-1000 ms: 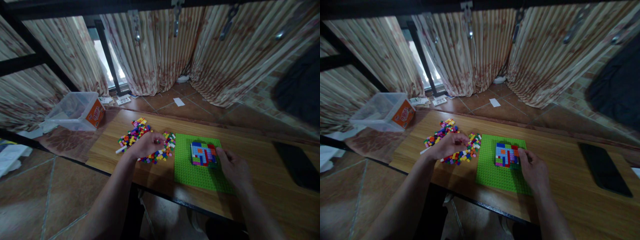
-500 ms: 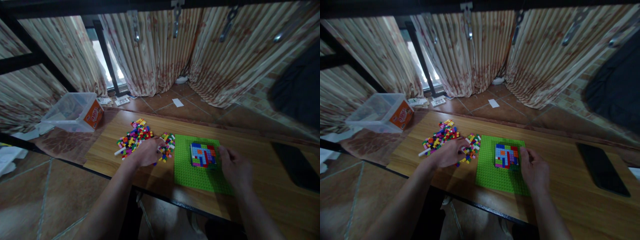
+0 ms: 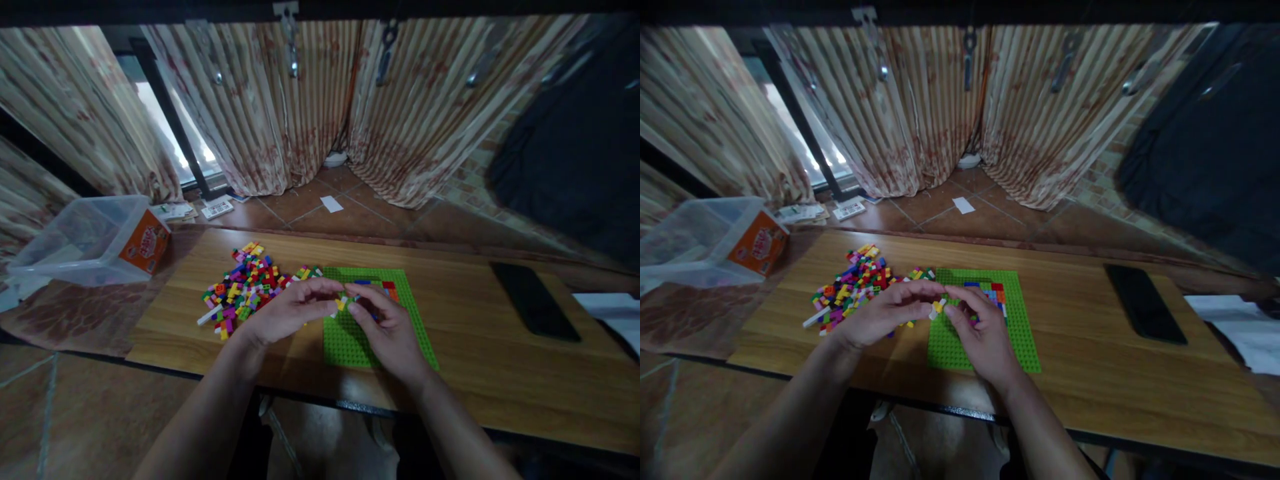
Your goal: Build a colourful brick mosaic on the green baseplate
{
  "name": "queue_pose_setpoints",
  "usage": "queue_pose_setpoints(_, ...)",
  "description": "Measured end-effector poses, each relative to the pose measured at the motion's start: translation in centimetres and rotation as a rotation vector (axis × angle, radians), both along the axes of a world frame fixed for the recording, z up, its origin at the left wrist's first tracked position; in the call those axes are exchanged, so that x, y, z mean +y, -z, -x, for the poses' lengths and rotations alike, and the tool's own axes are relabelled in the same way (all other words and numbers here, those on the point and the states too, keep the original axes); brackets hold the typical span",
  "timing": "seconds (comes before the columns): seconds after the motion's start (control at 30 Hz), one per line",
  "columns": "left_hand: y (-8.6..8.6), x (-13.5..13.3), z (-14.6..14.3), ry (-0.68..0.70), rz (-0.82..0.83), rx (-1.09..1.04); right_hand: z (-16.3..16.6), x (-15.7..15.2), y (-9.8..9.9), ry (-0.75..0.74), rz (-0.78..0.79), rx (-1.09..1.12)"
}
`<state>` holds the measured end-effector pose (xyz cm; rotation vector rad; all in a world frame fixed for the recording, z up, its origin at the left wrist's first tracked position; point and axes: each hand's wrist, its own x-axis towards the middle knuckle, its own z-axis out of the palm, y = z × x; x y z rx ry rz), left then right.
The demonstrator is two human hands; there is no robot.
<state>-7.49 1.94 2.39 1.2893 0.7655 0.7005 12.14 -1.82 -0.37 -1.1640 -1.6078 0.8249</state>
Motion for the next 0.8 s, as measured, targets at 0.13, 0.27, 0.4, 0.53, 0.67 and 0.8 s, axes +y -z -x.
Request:
queue_pose_setpoints(0.13,0.4,-0.4,-1.3,-0.025,0.113,-0.093,0.0,0.1,-0.5,-0.035,0.048,0.122)
queue_pose_setpoints(0.27,1.4,-0.6,-2.2,-0.099,0.203,-0.138,-0.3,0.3,-0.3,0.025,0.147,0.194)
queue_pose_setpoints(0.4,2.1,-0.7,-3.3,-0.202,0.241,-0.149,-0.4,0.4,0.3,0.124,0.188,0.237)
queue_pose_setpoints(0.53,2.3,-0.8,-4.2,-0.196,0.144,-0.124,-0.3,0.4,0.6,0.181,0.184,0.239)
queue_pose_setpoints(0.67,2.6,-0.8,-4.6,-0.245,-0.079,-0.084,-0.4,0.3,0.9,0.18,0.179,0.243)
queue_pose_setpoints(0.8,2.9,-0.8,-4.6,-0.318,-0.279,0.015,-0.5,0.2,1.0,0.171,0.165,0.232)
